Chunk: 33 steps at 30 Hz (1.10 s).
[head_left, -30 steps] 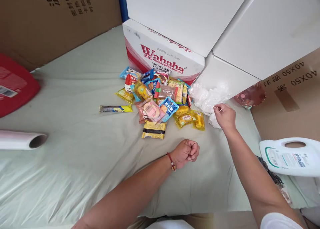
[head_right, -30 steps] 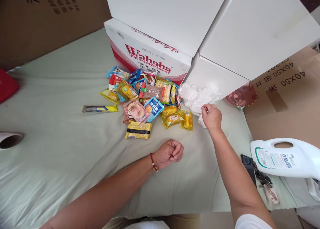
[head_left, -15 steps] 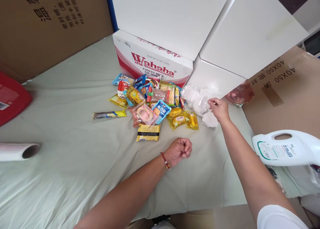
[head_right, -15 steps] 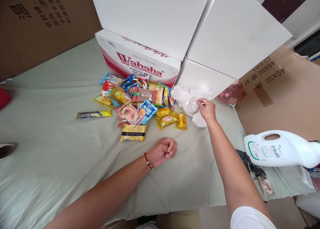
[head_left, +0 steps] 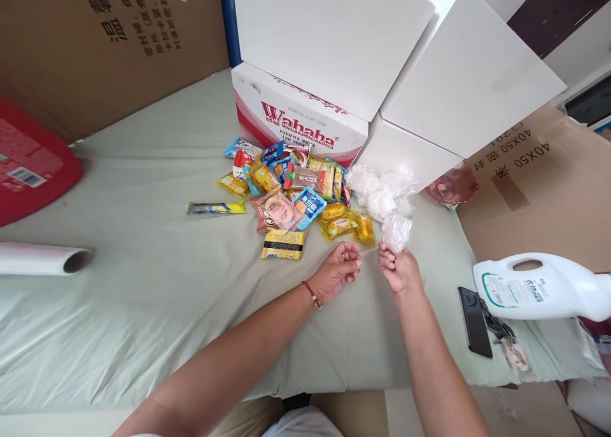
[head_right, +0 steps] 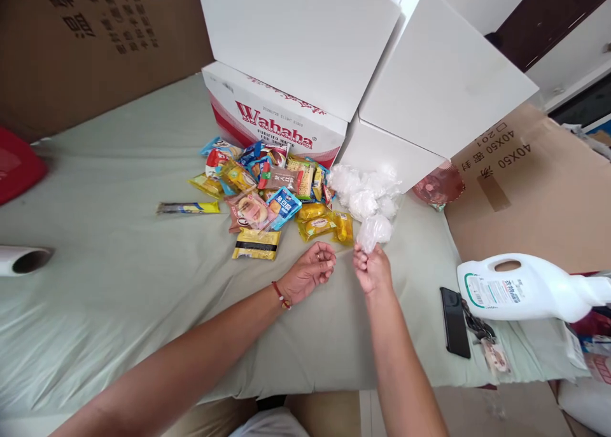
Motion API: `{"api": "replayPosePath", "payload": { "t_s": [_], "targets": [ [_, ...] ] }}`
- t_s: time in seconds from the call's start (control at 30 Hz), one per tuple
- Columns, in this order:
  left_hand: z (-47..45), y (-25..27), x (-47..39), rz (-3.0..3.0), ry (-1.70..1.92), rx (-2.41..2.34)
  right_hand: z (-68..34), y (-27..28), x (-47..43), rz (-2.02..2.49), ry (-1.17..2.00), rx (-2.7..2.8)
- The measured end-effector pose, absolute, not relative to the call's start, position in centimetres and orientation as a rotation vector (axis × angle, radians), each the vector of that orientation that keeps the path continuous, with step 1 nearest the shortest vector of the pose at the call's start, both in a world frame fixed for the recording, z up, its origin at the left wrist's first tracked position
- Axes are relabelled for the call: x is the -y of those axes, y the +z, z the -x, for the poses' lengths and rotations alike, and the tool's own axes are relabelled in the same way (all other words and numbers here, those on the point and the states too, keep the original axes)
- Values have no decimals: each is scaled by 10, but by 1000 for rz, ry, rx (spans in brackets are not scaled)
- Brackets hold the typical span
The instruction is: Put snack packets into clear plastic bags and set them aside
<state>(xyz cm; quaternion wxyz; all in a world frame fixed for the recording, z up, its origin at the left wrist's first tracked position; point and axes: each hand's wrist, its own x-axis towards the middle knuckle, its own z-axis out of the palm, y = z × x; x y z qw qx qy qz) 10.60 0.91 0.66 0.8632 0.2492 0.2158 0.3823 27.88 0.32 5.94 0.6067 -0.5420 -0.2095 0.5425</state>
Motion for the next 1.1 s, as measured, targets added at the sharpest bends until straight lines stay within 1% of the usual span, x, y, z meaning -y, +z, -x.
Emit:
{"api": "replayPosePath", "payload": {
  "t_s": [0.07,0.17,0.37,0.47,0.6,0.8,1.0,1.1],
  "targets": [
    [-110,5,-6,-641,891,-498,-265,47,13,1221,1304,380],
    [-115,0,1,-901,1017,-606,-246,34,28,1245,1281,322],
    [-114,-4,11,-1358,1180,-820,-219,25,37,1411,1145,458],
    [-102,1,12,-1351,1154,-890,-214,27,45,1457,1184,599],
    [-81,6,18,-1396,1091,-960,-215,31,64,1403,1238,730],
    [-57,0,26,-1326,878,-720,-206,25,75,1350,1254,859],
    [-54,-2,20,-1179,855,-605,-199,22,70,1410,1098,950],
    [-55,-3,16,-1192,852,-603,-198,23,73,1420,1083,971]
  ]
}}
